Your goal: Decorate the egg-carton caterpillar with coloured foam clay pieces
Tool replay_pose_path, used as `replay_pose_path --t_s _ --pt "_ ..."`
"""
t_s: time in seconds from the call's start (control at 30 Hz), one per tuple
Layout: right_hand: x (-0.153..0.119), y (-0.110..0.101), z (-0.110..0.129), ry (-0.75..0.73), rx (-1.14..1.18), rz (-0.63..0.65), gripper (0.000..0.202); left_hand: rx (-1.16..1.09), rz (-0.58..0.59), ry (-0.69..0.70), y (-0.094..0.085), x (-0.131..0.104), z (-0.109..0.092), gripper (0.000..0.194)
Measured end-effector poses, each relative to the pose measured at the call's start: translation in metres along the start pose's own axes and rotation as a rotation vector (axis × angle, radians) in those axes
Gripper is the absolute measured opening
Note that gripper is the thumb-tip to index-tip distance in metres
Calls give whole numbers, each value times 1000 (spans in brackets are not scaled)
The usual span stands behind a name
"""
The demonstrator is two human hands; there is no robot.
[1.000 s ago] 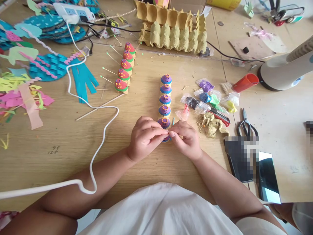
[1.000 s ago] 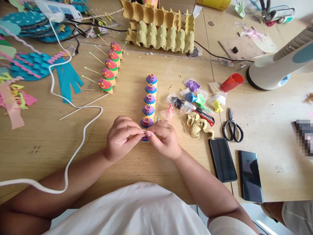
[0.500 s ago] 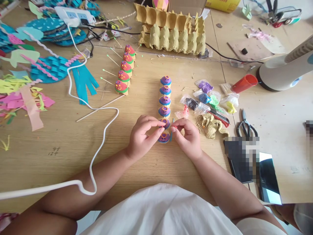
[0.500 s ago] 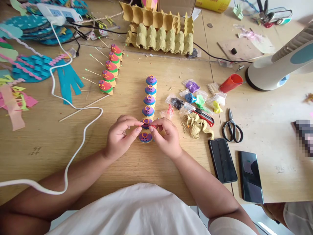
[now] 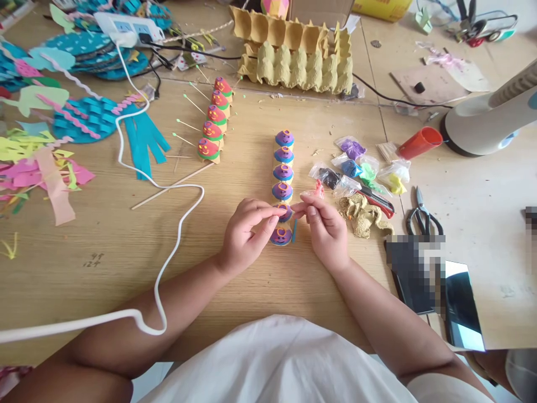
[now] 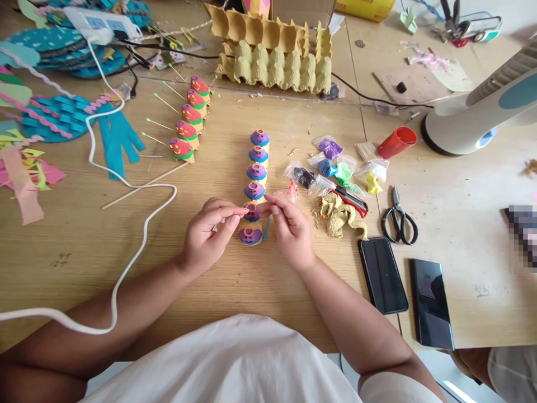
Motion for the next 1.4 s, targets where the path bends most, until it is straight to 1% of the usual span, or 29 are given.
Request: replay_pose_path --t_s 0.13,0.2,0.43,0.57,0.63,0.73,0.83,0.9,0.97,1.03,1.07,1.17,1.23,1.3,1.4 --pt "1 1 -4 50 83 -18 23 15 3 9 0 0 0 14" --pt "1 1 -4 77 89 -18 21 26 9 14 0 1 -1 12" --pt "-1 -1 -3 120 28 -9 29 21 25 19 1 1 -1 5" --pt "-1 0 -10 152 106 10 37 17 26 33 1 1 -2 3" --pt "1 1 -14 172 196 5 32 13 23 49 1 1 -4 3" --pt "4 2 -18 236 306 8 26 26 16 58 0 1 -4 9" --pt "7 3 -19 287 362 31 19 36 18 34 0 0 -3 14" --pt "8 4 -19 293 396 48 15 15 17 22 1 0 -2 16" --pt "7 5 -17 263 388 56 16 -11 24 14 2 0 -2 19" --pt "5 5 -10 197 280 73 21 -24 47 5 4 0 -2 22" --pt "4 6 -5 150 189 92 23 -24 63 4 5 0 -2 23" --pt "-1 13 15 -54 -89 192 23 -20 112 26 9 0 -4 23" --pt "-4 18 26 -191 -206 235 20 -6 136 58 11 0 -6 22" --pt "-6 19 32 -284 -268 226 16 17 147 87 12 -1 -8 20" --pt "-8 17 34 -353 -300 181 12 34 150 104 13 -2 -9 19"
Point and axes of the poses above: each hand's wrist, its own x-axis towards the middle knuckle, its own y-axis out of the palm, z = x × y, the point moved 7 cm from there along x, towards the middle knuckle, and after that the axes turned 3 degrees about z, right-handed, at the moved point
